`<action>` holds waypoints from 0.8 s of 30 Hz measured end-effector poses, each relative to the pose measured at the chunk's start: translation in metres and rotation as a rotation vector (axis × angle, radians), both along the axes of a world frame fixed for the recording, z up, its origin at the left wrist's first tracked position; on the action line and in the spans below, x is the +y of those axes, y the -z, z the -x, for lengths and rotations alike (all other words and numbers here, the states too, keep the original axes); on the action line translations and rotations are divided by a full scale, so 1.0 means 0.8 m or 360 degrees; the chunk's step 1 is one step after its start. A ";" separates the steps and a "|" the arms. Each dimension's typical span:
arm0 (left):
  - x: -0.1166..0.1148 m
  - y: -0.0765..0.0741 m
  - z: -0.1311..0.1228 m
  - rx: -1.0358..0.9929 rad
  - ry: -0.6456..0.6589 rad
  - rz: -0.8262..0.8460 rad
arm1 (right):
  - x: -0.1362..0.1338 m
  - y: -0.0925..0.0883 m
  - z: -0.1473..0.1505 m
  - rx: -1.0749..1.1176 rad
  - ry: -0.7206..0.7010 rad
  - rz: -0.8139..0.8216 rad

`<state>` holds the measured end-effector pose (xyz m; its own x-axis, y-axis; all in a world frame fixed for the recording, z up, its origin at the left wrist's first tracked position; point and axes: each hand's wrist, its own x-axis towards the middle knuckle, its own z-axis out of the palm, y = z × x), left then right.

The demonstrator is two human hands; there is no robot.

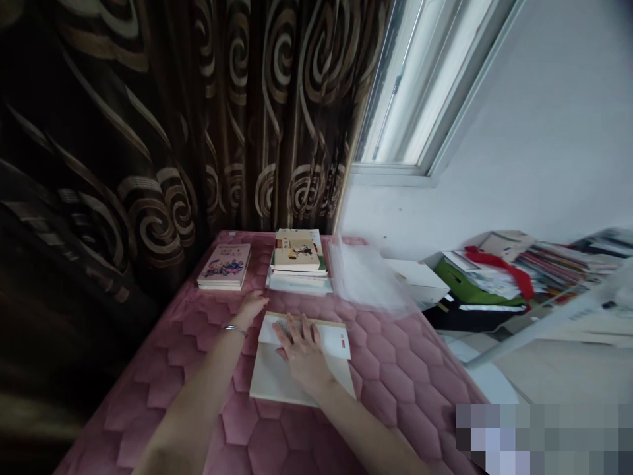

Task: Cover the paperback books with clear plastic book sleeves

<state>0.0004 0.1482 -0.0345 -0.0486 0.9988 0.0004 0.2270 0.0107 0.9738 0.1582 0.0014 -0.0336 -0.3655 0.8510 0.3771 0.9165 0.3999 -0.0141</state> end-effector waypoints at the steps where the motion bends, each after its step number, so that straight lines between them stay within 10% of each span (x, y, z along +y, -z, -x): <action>1: 0.002 0.000 -0.002 -0.0026 0.0022 0.0049 | 0.000 0.000 0.000 0.0007 0.0004 -0.0006; 24: -0.070 -0.020 0.012 -0.0941 0.0438 0.0164 | 0.004 0.005 0.008 0.0136 0.0063 0.0095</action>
<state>-0.0094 0.0922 -0.0185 0.2455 0.9684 -0.0443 -0.3379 0.1283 0.9324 0.1520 0.0046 -0.0373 -0.2995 0.8860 0.3540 0.9260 0.3593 -0.1157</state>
